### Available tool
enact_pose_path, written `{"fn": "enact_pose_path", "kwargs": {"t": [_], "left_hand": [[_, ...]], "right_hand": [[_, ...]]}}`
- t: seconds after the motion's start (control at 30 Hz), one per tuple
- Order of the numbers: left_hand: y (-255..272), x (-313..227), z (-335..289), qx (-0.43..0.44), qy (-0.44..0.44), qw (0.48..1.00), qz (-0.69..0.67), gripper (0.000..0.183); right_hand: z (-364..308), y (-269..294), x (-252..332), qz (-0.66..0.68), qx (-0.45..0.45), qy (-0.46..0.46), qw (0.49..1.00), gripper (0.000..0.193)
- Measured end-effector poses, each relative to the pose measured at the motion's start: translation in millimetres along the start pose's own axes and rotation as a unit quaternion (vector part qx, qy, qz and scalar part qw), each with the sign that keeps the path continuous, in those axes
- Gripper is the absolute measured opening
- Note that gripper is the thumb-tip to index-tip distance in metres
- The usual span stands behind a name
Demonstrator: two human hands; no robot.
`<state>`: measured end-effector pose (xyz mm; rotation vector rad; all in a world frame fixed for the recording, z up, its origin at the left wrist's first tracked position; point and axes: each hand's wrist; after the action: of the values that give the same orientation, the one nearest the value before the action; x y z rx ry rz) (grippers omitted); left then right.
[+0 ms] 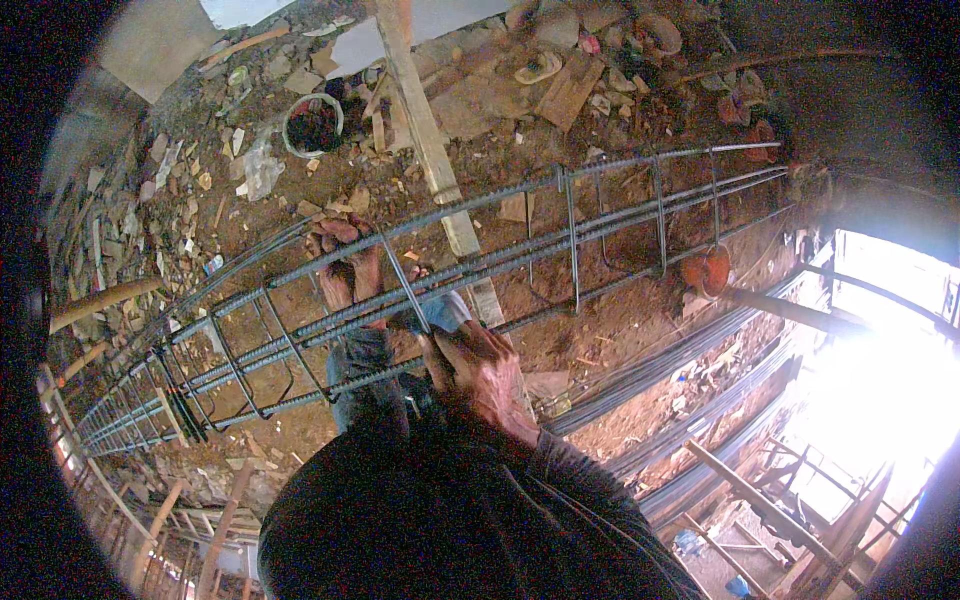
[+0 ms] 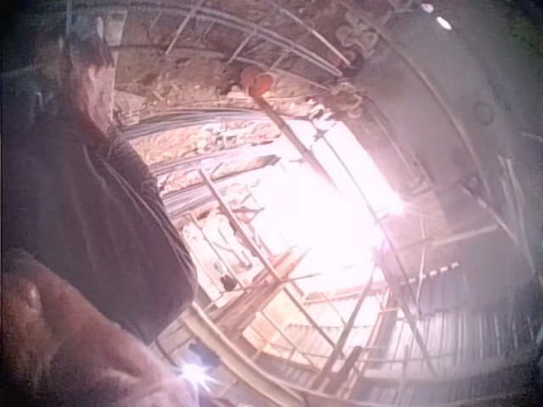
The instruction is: The person assembles a rebar cage by tying intersecting steel bars with wire using pliers. They repeatedly wrap wire around bar intersections and twist it to secure the structure.
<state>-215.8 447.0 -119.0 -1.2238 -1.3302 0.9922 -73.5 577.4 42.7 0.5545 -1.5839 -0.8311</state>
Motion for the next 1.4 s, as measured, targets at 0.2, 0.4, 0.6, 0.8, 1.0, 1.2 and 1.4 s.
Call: {"fn": "enact_pose_path", "kwargs": {"t": [0.2,0.4,0.6,0.8,1.0,1.2,1.4], "left_hand": [[11,-12,-3,-0.095,0.076,0.951,-0.285,0.025],[21,-13,-5,-0.066,0.075,0.976,-0.196,0.029],[48,-13,-5,-0.047,0.039,0.998,-0.019,0.032],[105,-14,-22,-0.103,0.056,0.992,0.043,0.032],[185,-33,-124,-0.147,0.139,0.84,0.504,0.034],[142,-89,-254,0.335,0.234,0.173,0.896,0.038],[-91,-67,-186,0.19,0.555,0.261,0.766,0.036]], "right_hand": [[9,-18,-14,-0.021,0.025,-0.013,0.999,0.023],[18,-24,-12,-0.024,0.071,-0.067,0.995,0.024],[20,-23,-13,-0.042,0.082,-0.067,0.994,0.032],[34,10,-24,0.067,0.042,-0.085,0.993,0.032],[61,64,-64,0.066,-0.147,-0.201,0.966,0.024],[17,72,-117,0.288,-0.351,-0.369,0.811,0.026],[-9,60,-148,0.369,-0.358,-0.385,0.767,0.024]]}}
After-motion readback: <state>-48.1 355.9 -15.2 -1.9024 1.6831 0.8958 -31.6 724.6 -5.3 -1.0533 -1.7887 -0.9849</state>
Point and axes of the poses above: each hand's wrist, its own z-axis towards the middle knuckle, its own y-axis out of the back of the hand, x = y × z, and after that the axes turned 1 degree about -y, right-handed
